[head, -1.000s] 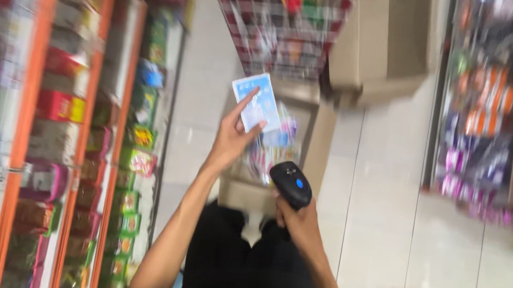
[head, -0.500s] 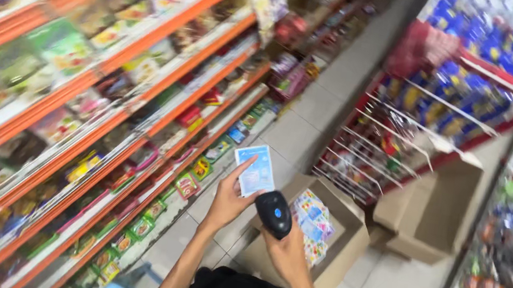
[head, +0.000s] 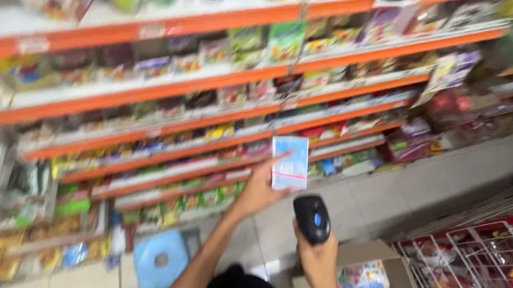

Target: The person uses a handheld barcode scanner to scan various packets from a cardboard box on the floor and places them onto the supermarket shelves.

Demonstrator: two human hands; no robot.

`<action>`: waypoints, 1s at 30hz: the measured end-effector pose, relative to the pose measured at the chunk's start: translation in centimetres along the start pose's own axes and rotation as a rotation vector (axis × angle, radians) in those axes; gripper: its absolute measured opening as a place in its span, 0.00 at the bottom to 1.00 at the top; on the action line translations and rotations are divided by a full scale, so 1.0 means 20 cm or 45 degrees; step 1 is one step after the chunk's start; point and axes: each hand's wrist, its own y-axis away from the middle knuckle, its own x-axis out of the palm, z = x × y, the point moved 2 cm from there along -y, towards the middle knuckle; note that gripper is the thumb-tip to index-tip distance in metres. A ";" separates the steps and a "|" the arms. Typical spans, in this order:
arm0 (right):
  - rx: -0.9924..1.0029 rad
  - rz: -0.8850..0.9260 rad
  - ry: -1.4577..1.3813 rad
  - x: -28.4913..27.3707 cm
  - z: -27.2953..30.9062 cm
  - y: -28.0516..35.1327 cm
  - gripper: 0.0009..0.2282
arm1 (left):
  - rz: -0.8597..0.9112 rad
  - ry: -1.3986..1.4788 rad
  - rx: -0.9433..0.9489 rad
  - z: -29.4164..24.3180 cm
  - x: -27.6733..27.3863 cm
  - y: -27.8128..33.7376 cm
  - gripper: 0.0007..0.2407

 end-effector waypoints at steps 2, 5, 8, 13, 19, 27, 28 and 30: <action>-0.111 0.073 0.003 0.07 0.05 -0.03 0.12 | -0.066 -0.007 0.051 -0.03 -0.10 0.03 0.34; -0.050 0.212 -0.045 0.15 0.10 0.02 0.11 | -0.260 0.174 -0.529 -0.07 -0.23 0.13 0.36; -0.182 0.324 0.094 0.25 0.18 0.02 0.11 | -0.299 -0.127 0.138 -0.21 -0.31 0.20 0.32; -0.118 0.553 0.001 0.35 0.17 0.06 0.08 | -0.412 -0.203 0.082 -0.22 -0.40 0.36 0.32; -0.303 0.615 0.008 0.43 0.18 0.09 0.08 | -0.511 -0.255 -0.013 -0.28 -0.47 0.43 0.33; -0.315 0.647 -0.043 0.45 0.16 0.07 0.07 | -0.467 -0.159 -0.011 -0.25 -0.52 0.46 0.32; -0.244 0.643 -0.008 0.45 0.16 0.07 0.07 | -0.469 -0.174 -0.001 -0.24 -0.53 0.46 0.32; -0.251 0.624 0.014 0.45 0.16 0.07 0.07 | -0.466 -0.188 0.007 -0.22 -0.53 0.47 0.32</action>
